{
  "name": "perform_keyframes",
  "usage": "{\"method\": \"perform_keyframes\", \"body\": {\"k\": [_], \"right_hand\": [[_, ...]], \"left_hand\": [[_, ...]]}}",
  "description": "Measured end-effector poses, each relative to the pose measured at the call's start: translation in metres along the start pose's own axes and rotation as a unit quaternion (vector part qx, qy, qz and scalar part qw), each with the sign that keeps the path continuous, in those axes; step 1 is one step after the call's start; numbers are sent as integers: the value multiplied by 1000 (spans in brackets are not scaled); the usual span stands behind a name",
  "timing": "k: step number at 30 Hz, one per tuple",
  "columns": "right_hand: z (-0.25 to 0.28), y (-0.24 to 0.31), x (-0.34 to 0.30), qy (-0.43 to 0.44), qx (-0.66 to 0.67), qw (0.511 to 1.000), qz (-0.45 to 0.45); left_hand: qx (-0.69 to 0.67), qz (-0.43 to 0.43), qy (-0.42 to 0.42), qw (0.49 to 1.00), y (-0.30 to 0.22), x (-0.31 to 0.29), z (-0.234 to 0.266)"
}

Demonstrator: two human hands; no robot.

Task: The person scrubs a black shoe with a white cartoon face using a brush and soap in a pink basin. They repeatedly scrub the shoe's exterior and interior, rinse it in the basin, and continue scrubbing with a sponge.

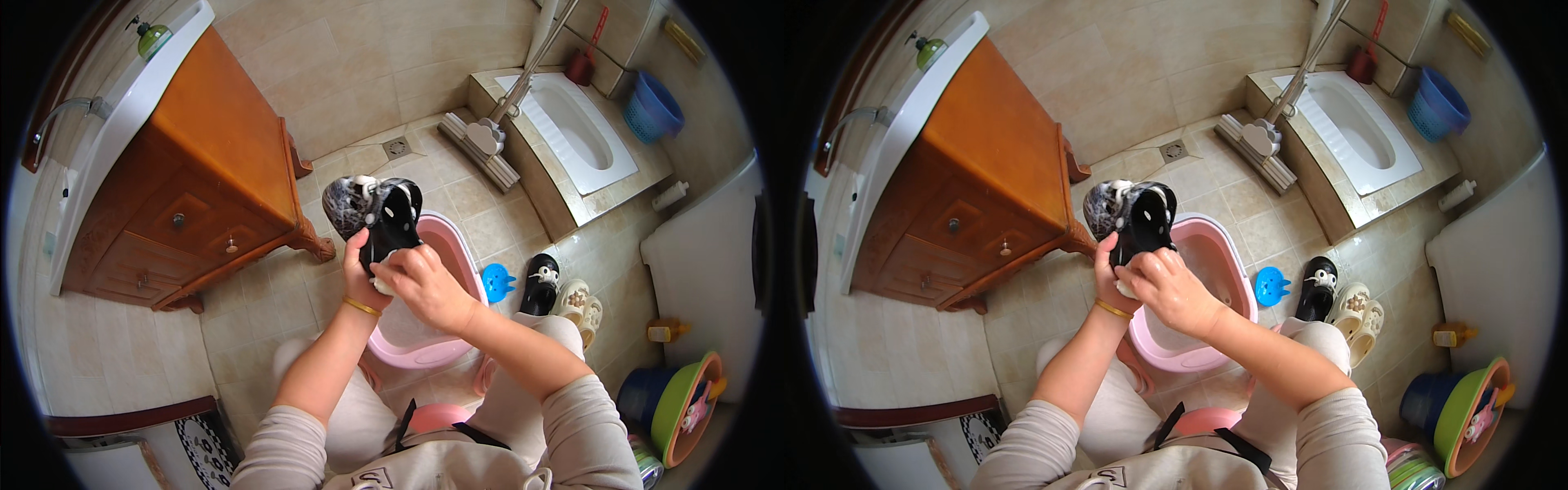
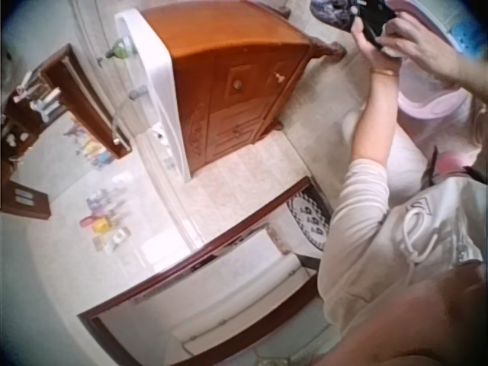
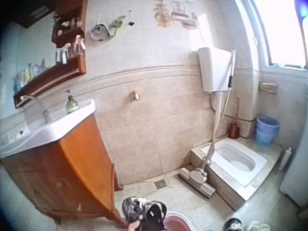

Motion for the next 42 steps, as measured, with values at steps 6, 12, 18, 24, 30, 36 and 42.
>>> {"method": "perform_keyframes", "body": {"k": [6, 12, 18, 24, 30, 36, 42], "right_hand": [[5, -14, 0, -78, 29, 994, -75], [16, -38, 9, -153, -16, 979, -132], [4, -16, 12, -101, -20, 992, -72], [-9, 10, 3, 39, 35, 999, 1], [15, -25, 0, -60, 191, 964, -175], [30, -92, -39, -235, 334, 706, -579], [44, -78, -37, -313, 152, 830, -435]], "left_hand": [[108, -66, -40, 991, 2, 5, 20], [210, -131, -57, 967, 10, 10, 27], [122, -34, -3, 992, 11, 4, 19], [119, -83, -35, 989, -20, 11, 22], [123, -73, -11, 990, -28, 4, 13], [42, -12, 40, 998, -22, -14, 7], [14, 26, -8, 1000, 20, -20, 9]]}}
Point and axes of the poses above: each hand's wrist, its own x-axis towards the middle knuckle, its own z-axis out of the back of the hand, y = z × x, the point moved 8 cm from there along x, towards the middle knuckle, and after that the axes turned 2 degrees about -y, right-handed, at the moved point
